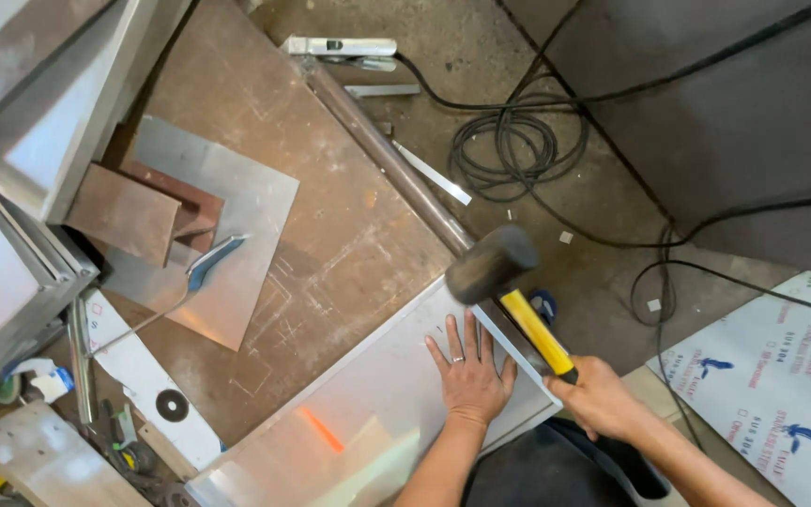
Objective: Measure, cut, and shape a stainless steel tray using a ruler, angle grinder, and hammer.
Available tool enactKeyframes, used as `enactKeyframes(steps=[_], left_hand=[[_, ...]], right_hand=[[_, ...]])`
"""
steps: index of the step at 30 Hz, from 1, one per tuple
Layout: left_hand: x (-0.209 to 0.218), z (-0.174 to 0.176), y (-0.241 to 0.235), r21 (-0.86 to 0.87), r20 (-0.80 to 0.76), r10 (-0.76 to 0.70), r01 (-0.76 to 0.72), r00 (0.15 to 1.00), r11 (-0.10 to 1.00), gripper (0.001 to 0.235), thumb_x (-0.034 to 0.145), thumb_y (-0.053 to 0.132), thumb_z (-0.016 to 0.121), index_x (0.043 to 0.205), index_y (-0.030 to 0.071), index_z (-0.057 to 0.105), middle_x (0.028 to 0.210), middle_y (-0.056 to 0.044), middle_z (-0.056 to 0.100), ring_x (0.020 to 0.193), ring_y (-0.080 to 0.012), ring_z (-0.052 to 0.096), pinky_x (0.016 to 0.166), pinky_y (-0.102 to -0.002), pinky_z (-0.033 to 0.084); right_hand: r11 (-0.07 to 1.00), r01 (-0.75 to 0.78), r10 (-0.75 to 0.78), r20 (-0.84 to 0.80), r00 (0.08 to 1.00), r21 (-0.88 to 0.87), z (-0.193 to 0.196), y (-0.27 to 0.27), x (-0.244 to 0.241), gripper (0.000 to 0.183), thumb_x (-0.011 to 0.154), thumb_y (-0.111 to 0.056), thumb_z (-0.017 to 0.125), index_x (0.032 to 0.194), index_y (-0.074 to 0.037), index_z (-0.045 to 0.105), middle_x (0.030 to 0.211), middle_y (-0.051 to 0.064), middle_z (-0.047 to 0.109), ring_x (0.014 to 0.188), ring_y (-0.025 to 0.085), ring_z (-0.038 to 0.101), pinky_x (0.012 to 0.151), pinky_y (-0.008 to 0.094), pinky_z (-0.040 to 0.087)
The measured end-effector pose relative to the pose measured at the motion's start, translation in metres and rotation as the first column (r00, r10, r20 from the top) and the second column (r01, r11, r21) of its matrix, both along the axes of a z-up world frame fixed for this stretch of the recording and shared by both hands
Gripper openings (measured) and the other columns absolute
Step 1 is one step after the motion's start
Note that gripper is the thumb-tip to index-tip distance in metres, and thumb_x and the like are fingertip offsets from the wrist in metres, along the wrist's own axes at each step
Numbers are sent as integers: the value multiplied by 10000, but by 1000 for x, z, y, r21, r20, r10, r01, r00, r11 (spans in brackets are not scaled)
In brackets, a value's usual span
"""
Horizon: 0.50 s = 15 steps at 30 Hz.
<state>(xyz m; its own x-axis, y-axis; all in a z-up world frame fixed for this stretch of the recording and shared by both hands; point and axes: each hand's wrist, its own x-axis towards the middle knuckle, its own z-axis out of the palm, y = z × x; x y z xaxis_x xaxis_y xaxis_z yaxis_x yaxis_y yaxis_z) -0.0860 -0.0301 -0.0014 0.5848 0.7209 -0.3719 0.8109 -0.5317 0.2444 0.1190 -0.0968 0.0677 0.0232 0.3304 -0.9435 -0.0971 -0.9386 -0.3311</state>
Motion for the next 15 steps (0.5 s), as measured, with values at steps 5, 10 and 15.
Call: enactKeyframes(steps=[5,10,15], left_hand=[[-6,-4,-9,-76,10,28,-27,1000,997,795,899,540,598,1505,45,455,1675,-148,232,1543,-434,117,1131,-778,-1],[-4,-6,0,-24,57,-6,7,998,1000,854,908,566,601,1566,66,389,1687,-139,226,1545,-429,133,1141,-763,16],[-5,-7,-4,-11,119,27,-26,993,1000,847,916,546,612,1576,64,388,1687,-133,238,1546,-422,149,1151,-758,35]], right_hand=[[979,-193,202,199,959,-64,16,31,29,361,879,-343,734,896,15,699,528,140,673,445,240,649,463,415,512],[754,-633,314,751,581,175,19,106,42,363,951,-413,696,939,-57,624,722,201,684,738,437,662,656,541,497],[659,-686,128,854,505,308,-8,190,14,275,879,-279,719,1041,-73,636,973,181,680,875,425,668,733,530,529]])
